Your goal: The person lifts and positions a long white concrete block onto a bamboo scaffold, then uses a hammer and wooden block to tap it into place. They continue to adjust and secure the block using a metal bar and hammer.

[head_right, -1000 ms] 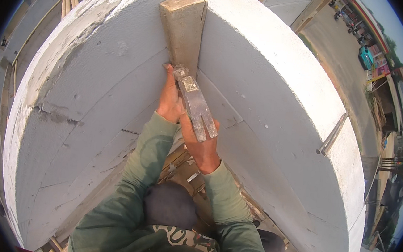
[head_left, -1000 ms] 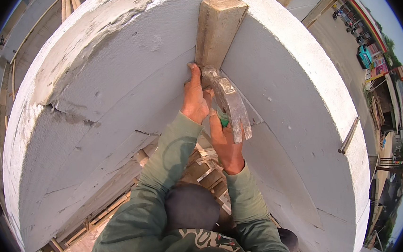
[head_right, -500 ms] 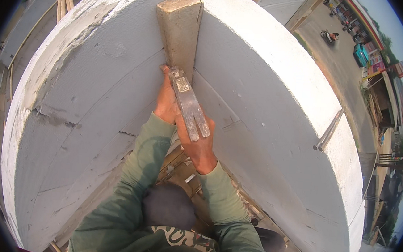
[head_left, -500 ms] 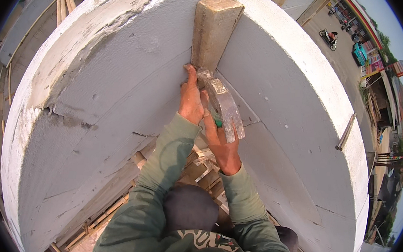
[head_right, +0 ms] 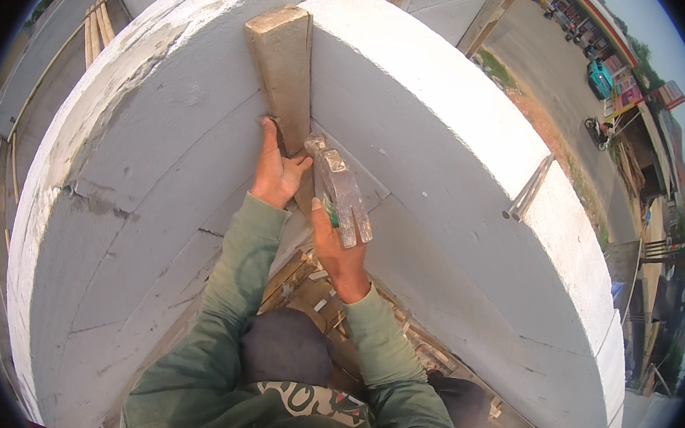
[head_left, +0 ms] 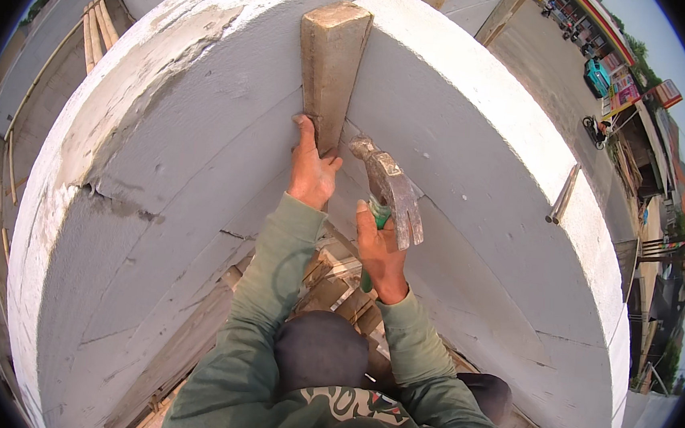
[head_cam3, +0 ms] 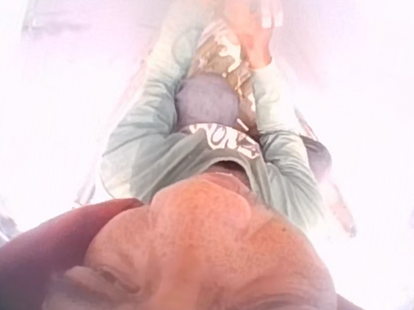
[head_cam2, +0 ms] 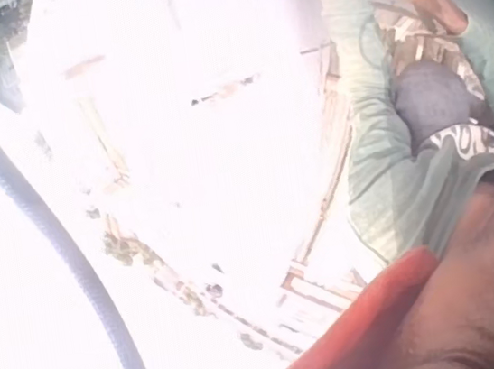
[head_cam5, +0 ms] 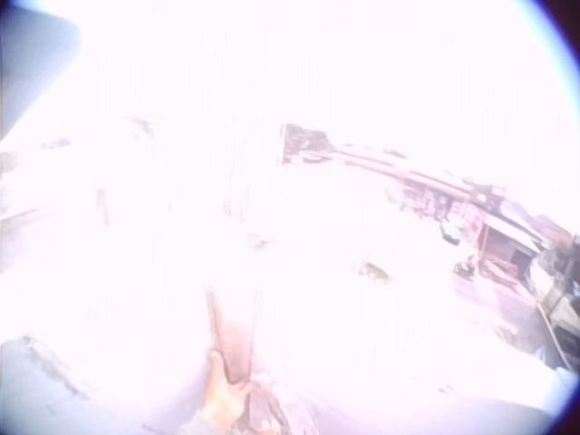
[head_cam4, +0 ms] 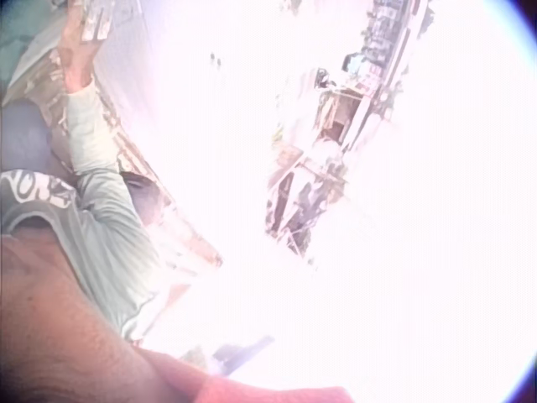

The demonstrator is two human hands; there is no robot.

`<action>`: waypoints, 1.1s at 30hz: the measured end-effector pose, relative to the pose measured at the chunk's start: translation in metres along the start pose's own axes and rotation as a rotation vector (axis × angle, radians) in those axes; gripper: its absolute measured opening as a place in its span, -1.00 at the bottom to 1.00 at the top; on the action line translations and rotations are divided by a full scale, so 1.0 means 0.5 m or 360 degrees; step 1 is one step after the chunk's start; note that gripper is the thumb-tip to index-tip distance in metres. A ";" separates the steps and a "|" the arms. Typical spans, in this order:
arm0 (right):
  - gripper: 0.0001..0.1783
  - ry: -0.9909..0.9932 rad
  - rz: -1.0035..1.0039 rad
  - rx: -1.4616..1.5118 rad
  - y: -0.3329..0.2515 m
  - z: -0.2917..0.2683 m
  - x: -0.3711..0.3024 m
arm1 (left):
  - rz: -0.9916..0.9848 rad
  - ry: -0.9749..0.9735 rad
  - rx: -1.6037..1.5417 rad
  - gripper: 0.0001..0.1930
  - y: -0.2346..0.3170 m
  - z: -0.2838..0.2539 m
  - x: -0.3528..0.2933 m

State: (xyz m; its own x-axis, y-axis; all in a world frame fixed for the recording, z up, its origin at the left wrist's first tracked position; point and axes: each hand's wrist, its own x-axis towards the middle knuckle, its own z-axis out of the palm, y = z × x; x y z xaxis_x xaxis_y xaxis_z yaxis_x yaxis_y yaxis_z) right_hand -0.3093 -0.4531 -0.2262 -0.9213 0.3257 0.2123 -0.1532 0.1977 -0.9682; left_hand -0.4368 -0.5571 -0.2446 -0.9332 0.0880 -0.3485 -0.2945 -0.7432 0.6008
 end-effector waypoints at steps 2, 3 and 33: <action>-0.75 -0.0052 0.0060 -0.0032 0.011 -0.012 0.003 | -0.0017 0.0029 0.0052 0.15 0.002 0.008 -0.017; -0.74 -0.0073 0.0003 -0.0091 0.018 -0.013 0.003 | -0.0001 0.0010 0.0073 0.15 0.003 0.010 -0.026; -0.53 -0.0673 0.0185 -0.1023 0.245 -0.197 -0.094 | 0.2056 -0.0831 0.2703 -0.65 -0.048 -0.255 0.080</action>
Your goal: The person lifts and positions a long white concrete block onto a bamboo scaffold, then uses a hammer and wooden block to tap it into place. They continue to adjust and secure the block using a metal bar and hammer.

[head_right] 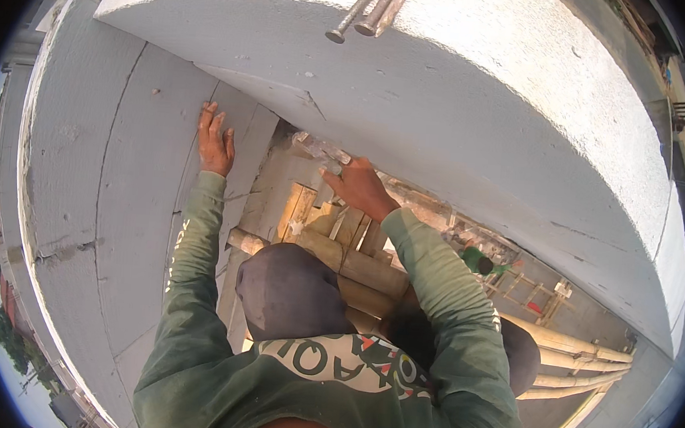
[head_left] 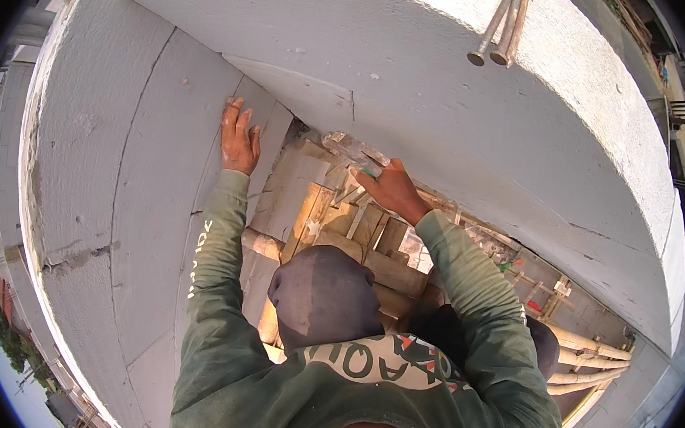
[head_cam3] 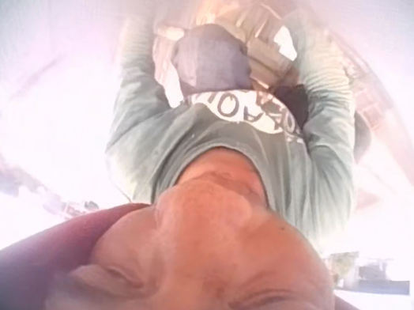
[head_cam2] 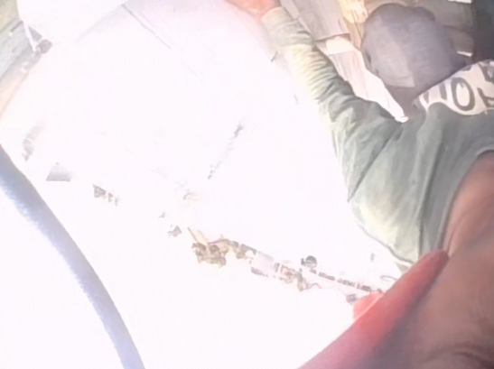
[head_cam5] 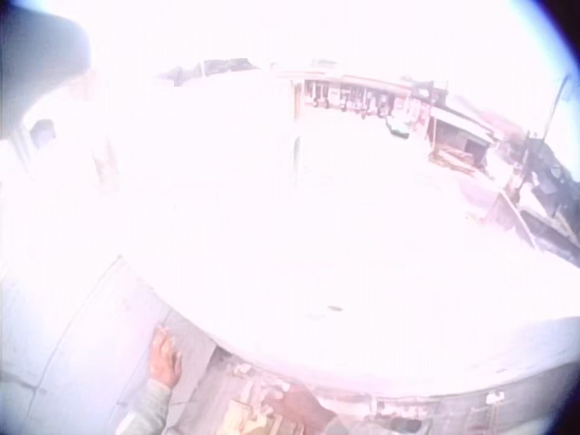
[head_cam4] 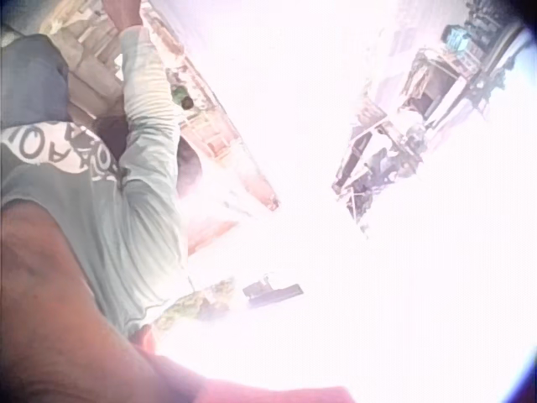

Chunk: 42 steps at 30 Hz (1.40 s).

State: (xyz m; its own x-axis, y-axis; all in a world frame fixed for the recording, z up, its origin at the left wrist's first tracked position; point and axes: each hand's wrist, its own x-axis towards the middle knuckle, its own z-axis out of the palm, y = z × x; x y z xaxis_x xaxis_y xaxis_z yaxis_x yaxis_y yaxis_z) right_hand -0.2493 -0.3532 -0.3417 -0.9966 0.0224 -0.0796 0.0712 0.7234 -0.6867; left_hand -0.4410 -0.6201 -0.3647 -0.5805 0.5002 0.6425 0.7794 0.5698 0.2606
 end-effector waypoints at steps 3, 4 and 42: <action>-0.50 -0.0775 0.0403 -0.0134 0.069 -0.057 0.001 | -0.0228 -0.0037 0.0013 -0.65 0.024 0.010 -0.088; -0.49 -0.0761 0.0374 -0.0175 0.079 -0.076 -0.001 | -0.0280 -0.0051 0.0030 -0.65 0.036 0.015 -0.106; -0.64 0.0390 0.1497 0.0168 0.221 -0.068 -0.725 | -0.1050 -0.0224 -0.1074 -0.82 0.223 -0.063 -0.051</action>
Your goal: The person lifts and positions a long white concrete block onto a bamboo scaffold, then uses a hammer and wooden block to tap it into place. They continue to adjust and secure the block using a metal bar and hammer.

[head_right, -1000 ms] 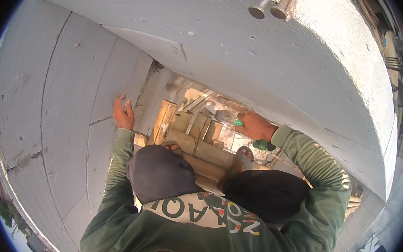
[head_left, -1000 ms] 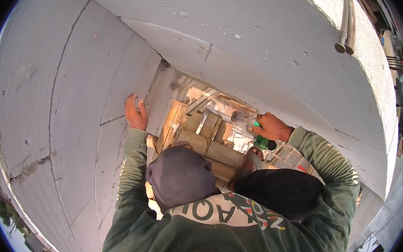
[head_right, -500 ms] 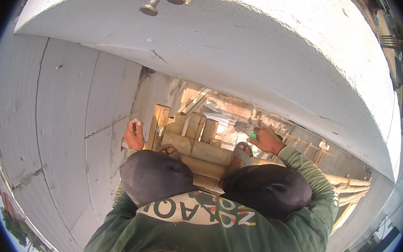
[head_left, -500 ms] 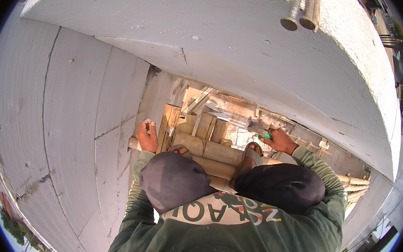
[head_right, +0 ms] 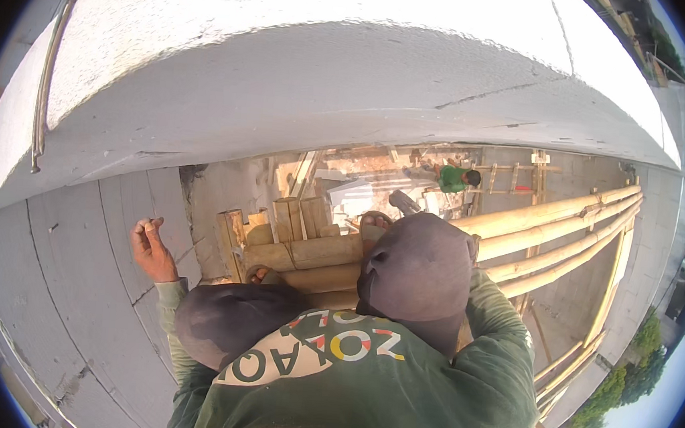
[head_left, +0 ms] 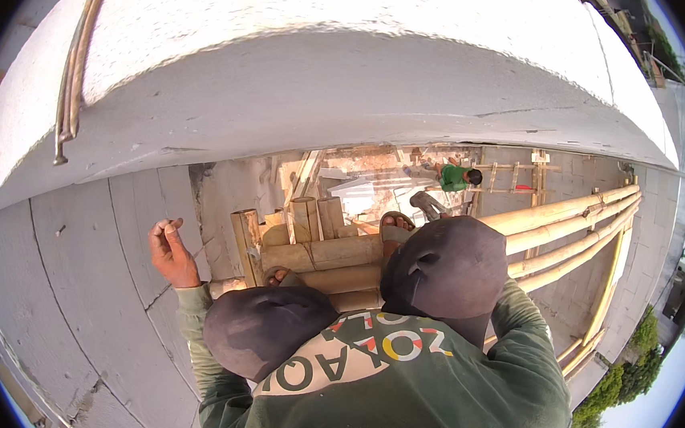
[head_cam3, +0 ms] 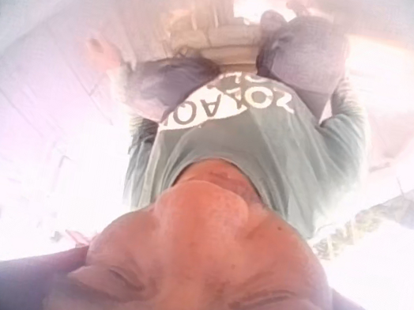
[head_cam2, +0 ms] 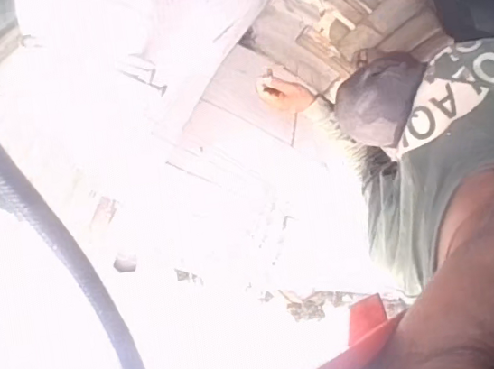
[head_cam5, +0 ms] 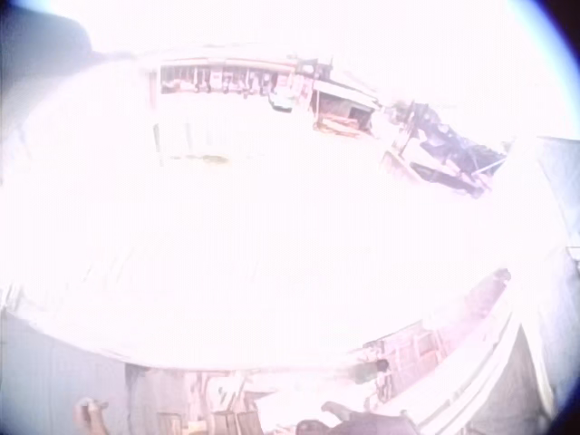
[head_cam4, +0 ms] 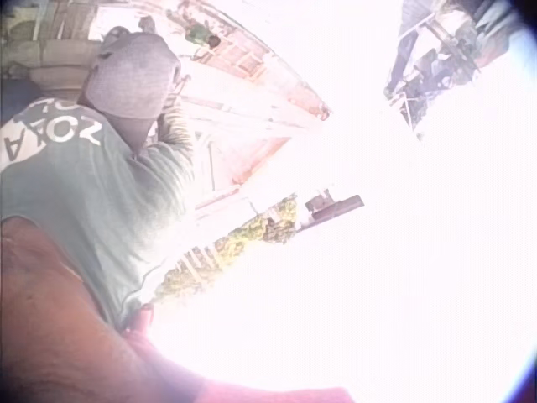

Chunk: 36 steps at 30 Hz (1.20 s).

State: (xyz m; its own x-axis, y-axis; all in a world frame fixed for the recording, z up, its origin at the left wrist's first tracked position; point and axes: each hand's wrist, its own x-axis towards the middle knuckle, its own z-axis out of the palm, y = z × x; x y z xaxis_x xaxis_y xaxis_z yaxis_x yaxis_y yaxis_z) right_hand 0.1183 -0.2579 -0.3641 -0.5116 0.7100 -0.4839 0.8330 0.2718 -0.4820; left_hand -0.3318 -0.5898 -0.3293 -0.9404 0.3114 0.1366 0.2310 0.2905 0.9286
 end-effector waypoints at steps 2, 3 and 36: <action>-0.65 0.0237 0.0066 -0.0052 0.044 0.021 -0.082 | 0.0048 -0.0067 -0.0074 -0.78 0.036 0.013 0.039; -0.65 0.0351 0.0069 -0.0079 0.055 0.045 -0.100 | 0.0139 -0.0187 -0.0057 -0.77 0.055 0.020 0.053; -0.39 0.0276 0.0996 0.0007 0.271 0.218 -0.217 | 0.0843 -0.2391 0.0511 -0.71 0.361 0.300 0.029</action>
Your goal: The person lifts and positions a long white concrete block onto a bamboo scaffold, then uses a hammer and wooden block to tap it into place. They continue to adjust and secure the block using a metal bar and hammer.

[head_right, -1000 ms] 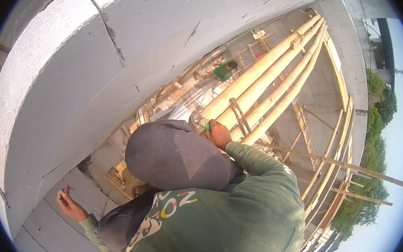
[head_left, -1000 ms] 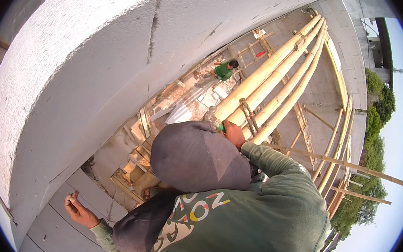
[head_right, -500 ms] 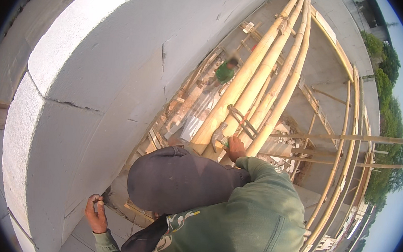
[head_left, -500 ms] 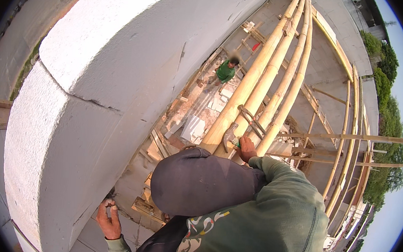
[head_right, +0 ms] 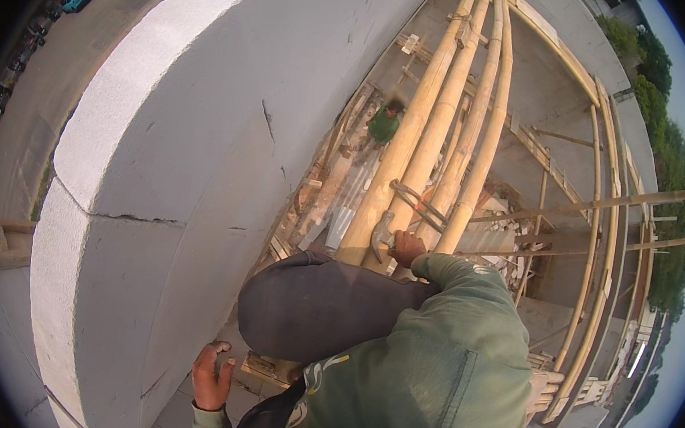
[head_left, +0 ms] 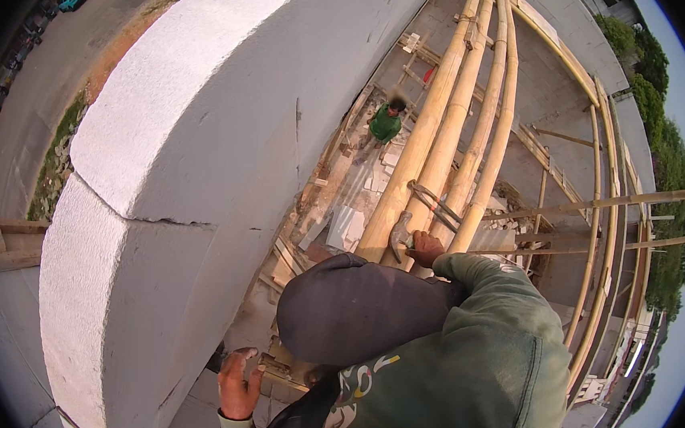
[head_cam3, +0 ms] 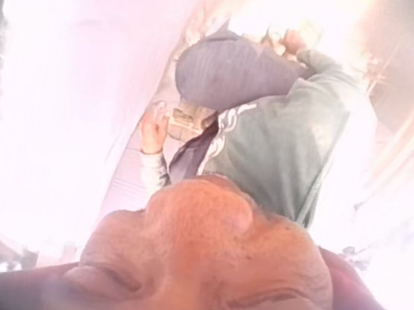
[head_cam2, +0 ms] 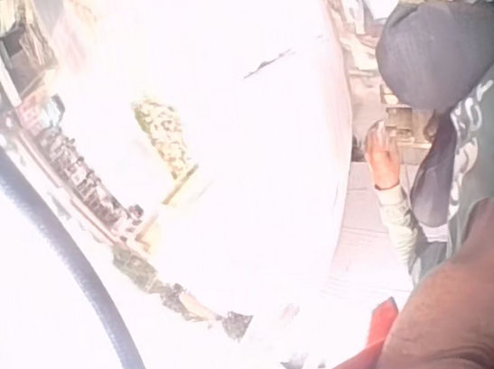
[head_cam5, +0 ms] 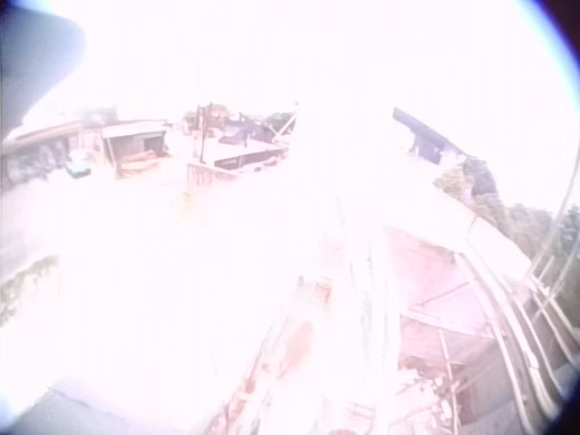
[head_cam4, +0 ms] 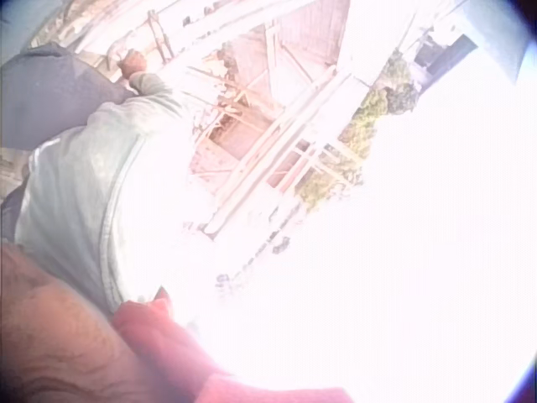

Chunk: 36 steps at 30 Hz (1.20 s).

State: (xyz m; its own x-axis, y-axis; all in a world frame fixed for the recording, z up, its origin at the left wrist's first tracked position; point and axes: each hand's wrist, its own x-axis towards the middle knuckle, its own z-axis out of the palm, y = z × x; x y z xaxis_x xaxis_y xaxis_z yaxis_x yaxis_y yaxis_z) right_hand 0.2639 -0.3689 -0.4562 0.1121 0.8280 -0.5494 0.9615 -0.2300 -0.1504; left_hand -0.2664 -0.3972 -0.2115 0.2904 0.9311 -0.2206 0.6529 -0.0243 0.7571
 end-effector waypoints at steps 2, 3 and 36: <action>-0.37 -0.0036 -0.0050 -0.0047 -0.003 -0.012 0.005 | 0.0119 0.0049 0.0123 -0.69 0.050 -0.038 0.017; -0.36 -0.0096 -0.0020 -0.0076 -0.006 -0.020 0.006 | 0.0167 0.0100 0.0146 -0.69 0.084 -0.061 0.023; -0.49 -0.0557 0.0773 0.1192 -0.038 -0.689 -0.842 | -0.0805 -0.0509 0.1166 -0.16 0.599 -0.307 0.507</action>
State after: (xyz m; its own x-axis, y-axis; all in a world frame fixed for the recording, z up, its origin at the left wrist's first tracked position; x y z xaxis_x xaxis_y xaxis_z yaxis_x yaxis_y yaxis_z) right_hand 0.2847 -0.5366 0.0611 0.2580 0.3844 -0.8864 0.4063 -0.8755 -0.2614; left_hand -0.1048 -0.1123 0.0536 -0.0405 0.7523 -0.6575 0.9992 0.0315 -0.0255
